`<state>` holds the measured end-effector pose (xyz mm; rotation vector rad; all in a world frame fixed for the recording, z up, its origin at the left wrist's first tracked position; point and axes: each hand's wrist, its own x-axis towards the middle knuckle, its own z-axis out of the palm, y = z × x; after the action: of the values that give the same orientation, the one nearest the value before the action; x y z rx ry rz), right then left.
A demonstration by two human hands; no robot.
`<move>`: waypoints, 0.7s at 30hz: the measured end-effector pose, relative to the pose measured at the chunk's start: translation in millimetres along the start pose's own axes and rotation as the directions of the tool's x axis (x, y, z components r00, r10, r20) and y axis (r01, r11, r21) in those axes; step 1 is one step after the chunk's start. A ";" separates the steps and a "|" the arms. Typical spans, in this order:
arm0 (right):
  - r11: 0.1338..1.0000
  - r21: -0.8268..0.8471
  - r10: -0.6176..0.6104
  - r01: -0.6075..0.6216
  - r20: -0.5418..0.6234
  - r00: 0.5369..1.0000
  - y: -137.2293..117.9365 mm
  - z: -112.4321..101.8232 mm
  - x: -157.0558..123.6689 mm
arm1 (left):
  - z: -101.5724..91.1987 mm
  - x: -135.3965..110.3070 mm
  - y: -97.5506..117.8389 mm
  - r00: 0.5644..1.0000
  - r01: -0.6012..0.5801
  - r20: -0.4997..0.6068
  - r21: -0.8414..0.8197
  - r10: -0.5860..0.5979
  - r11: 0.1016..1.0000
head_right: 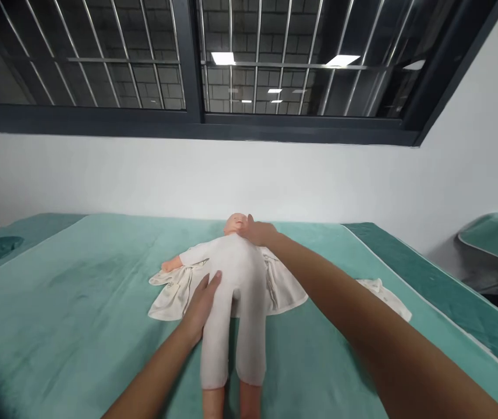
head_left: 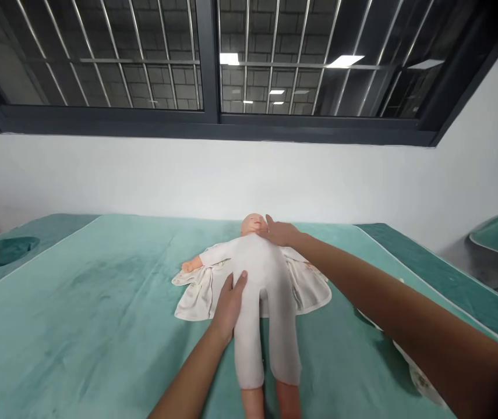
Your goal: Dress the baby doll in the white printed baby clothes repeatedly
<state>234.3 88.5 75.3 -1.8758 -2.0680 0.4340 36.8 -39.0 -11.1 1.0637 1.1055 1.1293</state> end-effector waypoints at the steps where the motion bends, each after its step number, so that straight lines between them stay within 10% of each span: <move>1: 0.997 -0.071 -0.031 0.029 -0.036 0.999 -7.1 4.1 -1.0 | -1.1 1.8 -2.5 1.000 -0.014 -0.027 0.045 0.016 0.999; 6: 0.949 -0.247 -0.223 0.195 -0.092 0.970 -70.1 52.3 1.3 | -4.9 5.0 -12.9 0.990 -0.093 -0.086 0.184 0.111 0.978; 14: 0.815 -0.245 -0.463 0.525 0.270 0.844 -121.3 112.7 36.7 | -9.3 10.9 -19.9 0.967 -0.157 -0.136 0.348 0.215 0.924; 18: 0.801 -0.240 -0.504 0.549 0.227 0.834 -103.9 100.0 36.7 | -32.1 38.1 -24.5 0.838 -0.418 0.021 0.665 0.545 0.619; 21: 0.864 -0.168 -0.462 0.475 0.110 0.880 -90.4 83.3 31.4 | -55.6 58.5 -23.9 0.789 -0.350 0.107 0.888 0.605 0.298</move>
<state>114.5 110.2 39.4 -1.3789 -2.5863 0.1793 -9.9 20.0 -48.7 2.2876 1.7290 1.1561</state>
